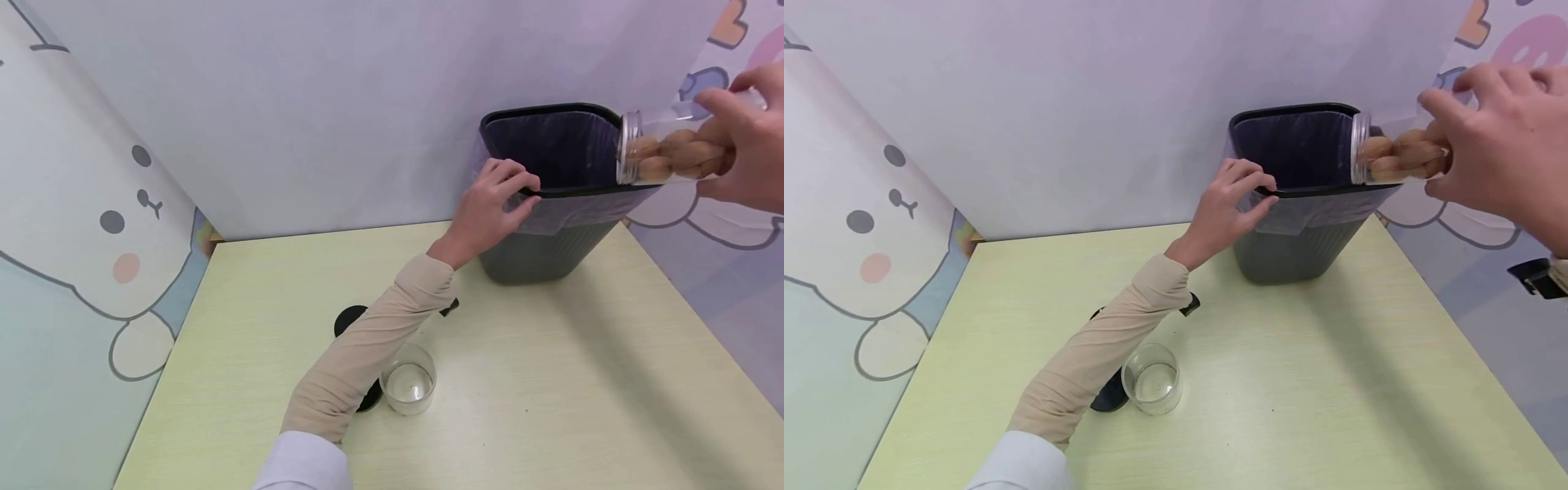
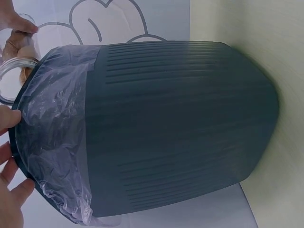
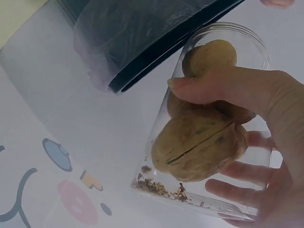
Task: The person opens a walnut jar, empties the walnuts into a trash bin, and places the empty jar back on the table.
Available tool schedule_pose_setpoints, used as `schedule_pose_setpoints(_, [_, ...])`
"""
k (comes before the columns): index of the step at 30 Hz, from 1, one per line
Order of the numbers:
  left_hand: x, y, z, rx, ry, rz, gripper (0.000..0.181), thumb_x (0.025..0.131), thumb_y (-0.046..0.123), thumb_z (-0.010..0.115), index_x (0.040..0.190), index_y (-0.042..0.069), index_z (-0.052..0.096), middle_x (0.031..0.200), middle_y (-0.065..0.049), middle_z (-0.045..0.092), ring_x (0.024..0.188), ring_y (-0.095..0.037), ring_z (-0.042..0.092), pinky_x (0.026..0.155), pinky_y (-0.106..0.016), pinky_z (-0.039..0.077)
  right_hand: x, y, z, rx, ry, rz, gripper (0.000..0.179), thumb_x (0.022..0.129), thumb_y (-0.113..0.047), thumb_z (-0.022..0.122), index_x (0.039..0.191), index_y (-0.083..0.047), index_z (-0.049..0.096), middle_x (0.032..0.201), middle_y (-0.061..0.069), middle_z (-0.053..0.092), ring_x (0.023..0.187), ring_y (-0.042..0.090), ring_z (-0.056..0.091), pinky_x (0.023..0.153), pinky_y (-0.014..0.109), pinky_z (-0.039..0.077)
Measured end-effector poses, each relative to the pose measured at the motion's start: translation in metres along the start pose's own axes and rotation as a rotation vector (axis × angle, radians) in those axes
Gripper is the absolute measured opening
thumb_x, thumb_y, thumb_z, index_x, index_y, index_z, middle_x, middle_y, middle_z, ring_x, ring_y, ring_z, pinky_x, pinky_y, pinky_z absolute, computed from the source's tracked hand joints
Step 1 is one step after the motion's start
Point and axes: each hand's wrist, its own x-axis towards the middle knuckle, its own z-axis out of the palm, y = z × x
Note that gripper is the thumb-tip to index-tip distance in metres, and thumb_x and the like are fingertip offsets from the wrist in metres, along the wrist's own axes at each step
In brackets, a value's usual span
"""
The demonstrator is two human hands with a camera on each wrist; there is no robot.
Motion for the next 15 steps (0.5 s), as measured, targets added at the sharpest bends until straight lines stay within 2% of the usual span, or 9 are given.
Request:
schedule_pose_setpoints(6, [0.0005, 0.0001, -0.0007, -0.017, 0.003, -0.01, 0.012, 0.091, 0.02, 0.063, 0.099, 0.012, 0.069, 0.104, -0.002, 0.059, 0.106, -0.018, 0.047, 0.082, -0.015, 0.04, 0.0027, -0.003, -0.0034, -0.006, 0.052, -0.052, 0.097, 0.036, 0.015, 0.077, 0.125, 0.003, 0.039, 0.121, 0.035, 0.033, 0.112, 0.049, 0.031, 0.082, 0.064, 0.032])
schedule_pose_setpoints(11, [0.0003, 0.0004, -0.0012, -0.014, 0.002, -0.012, 0.012, 0.091, 0.02, 0.063, 0.098, 0.012, 0.069, 0.104, -0.001, 0.059, 0.106, -0.018, 0.047, 0.082, -0.015, 0.04, 0.0026, -0.0047, -0.0027, -0.081, 0.041, -0.043, 0.094, 0.043, 0.021, 0.075, 0.127, 0.003, 0.037, 0.123, 0.033, 0.032, 0.116, 0.047, 0.031, 0.087, 0.063, 0.036])
schedule_pose_setpoints(15, [0.0003, 0.0007, -0.001, -0.019, 0.003, -0.01, 0.012, 0.091, 0.02, 0.063, 0.098, 0.012, 0.069, 0.104, -0.002, 0.059, 0.106, -0.018, 0.047, 0.082, -0.015, 0.04, 0.0027, -0.004, -0.0025, -0.085, 0.032, -0.044, 0.097, 0.042, 0.019, 0.076, 0.128, 0.002, 0.036, 0.123, 0.033, 0.032, 0.116, 0.048, 0.03, 0.091, 0.062, 0.033])
